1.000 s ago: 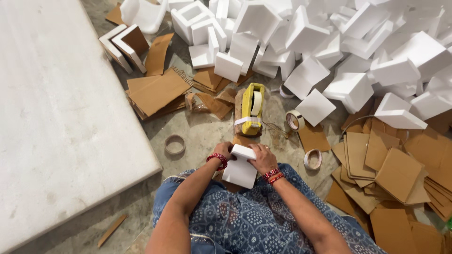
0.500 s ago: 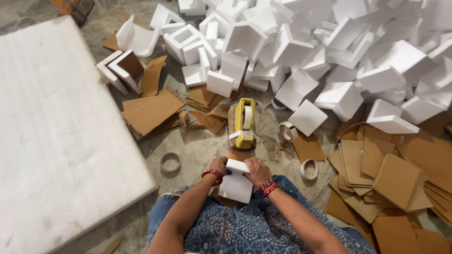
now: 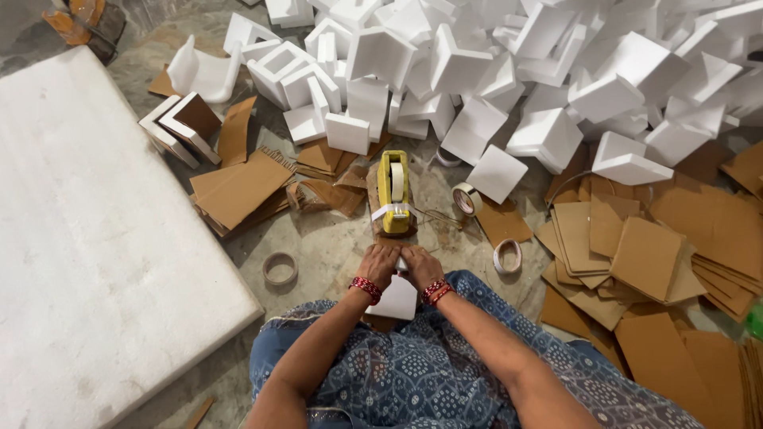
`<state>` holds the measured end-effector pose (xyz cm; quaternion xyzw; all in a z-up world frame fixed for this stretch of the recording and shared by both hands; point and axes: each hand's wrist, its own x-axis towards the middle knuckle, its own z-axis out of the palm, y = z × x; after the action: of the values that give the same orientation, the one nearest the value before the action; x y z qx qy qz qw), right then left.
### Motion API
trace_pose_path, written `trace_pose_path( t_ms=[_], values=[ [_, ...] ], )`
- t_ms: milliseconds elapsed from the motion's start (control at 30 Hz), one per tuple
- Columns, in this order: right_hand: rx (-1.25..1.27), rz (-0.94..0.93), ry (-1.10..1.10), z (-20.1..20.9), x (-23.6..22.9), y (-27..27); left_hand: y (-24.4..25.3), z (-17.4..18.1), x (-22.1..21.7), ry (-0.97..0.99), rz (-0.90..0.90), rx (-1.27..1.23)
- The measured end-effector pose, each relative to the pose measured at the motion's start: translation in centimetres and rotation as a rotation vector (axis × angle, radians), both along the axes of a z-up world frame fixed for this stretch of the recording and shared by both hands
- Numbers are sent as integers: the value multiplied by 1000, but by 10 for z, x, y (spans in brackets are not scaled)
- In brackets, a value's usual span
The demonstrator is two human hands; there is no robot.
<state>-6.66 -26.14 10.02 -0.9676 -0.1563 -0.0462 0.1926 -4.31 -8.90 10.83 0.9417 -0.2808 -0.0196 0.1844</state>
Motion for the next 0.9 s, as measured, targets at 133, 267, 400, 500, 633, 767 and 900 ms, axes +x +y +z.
trace_pose_path(
  t_ms=[133,267,400,500,633,767,900],
  values=[
    [-19,-54,43,8,-1,5,3,2,-7,-122,-34,-2],
    [-101,-32,-160,41,-4,0,2,5,-12,-167,-3,102],
    [100,-143,-136,54,0,-77,7,-10,-10,-91,38,140],
    [268,-168,-80,51,-14,-185,1,-21,-8,-305,61,203],
    [-294,-732,311,53,-68,-287,5,-14,-10,-189,43,75],
    [-172,-1165,478,50,-103,-352,3,-15,-9,-196,56,57],
    [-71,-1315,475,9,-130,-396,8,-15,-8,-171,60,105]
  ],
)
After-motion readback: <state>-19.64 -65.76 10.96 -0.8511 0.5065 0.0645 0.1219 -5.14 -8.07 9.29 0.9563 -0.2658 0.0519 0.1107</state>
